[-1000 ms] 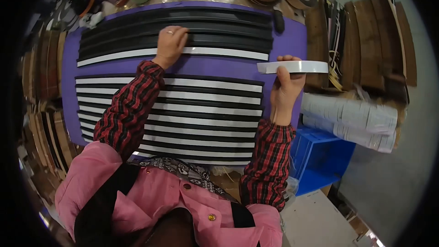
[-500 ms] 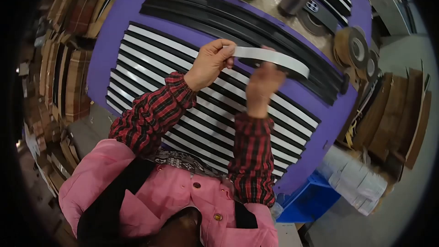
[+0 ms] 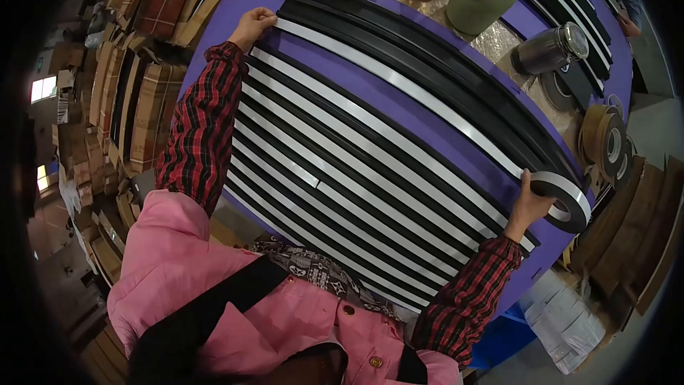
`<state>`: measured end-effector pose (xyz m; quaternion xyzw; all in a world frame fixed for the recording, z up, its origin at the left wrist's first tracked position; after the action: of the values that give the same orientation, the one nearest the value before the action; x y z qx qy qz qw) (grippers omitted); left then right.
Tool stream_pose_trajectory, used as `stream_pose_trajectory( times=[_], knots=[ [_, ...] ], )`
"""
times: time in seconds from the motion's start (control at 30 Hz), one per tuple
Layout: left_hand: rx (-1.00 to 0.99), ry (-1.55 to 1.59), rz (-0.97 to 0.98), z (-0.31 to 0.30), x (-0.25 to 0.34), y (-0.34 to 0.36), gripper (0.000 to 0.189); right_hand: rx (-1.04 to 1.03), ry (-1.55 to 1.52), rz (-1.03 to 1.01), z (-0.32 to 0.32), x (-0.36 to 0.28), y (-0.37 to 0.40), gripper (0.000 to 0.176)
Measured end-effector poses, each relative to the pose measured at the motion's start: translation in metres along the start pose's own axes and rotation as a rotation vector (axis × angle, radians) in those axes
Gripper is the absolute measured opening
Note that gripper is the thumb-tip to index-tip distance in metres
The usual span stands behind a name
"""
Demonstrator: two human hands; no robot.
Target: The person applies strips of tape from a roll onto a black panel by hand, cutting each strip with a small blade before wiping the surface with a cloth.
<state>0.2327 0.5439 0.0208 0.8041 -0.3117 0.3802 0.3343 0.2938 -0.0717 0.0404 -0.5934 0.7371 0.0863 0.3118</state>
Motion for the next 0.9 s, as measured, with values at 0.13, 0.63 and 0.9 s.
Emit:
stream_pose_trajectory(
  times=[0.13, 0.63, 0.9],
  knots=[
    [-0.015, -0.001, 0.012, 0.006, 0.000, -0.002, 0.010, 0.004, 0.103, -0.101, 0.009, 0.000, -0.002, 0.060],
    [0.082, -0.230, 0.117, -0.015, -0.062, -0.055, 0.033, 0.178, 0.418, -0.399, 0.028, 0.017, 0.007, 0.050],
    [0.131, -0.403, 0.743, 0.160, 0.078, 0.096, 0.019, -0.013, 0.400, -0.319, 0.009, -0.018, 0.018, 0.050]
  ],
)
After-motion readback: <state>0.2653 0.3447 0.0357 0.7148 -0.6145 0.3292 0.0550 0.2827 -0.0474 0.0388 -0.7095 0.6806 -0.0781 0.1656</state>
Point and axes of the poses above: each hand's wrist, its own y-axis away from the middle knuckle, its own z-axis out of the palm, x = y × z, the point moved 1 cm from there along -y, towards the middle knuckle, and after that the axes turned 1 degree about x, right-handed, at the moved point
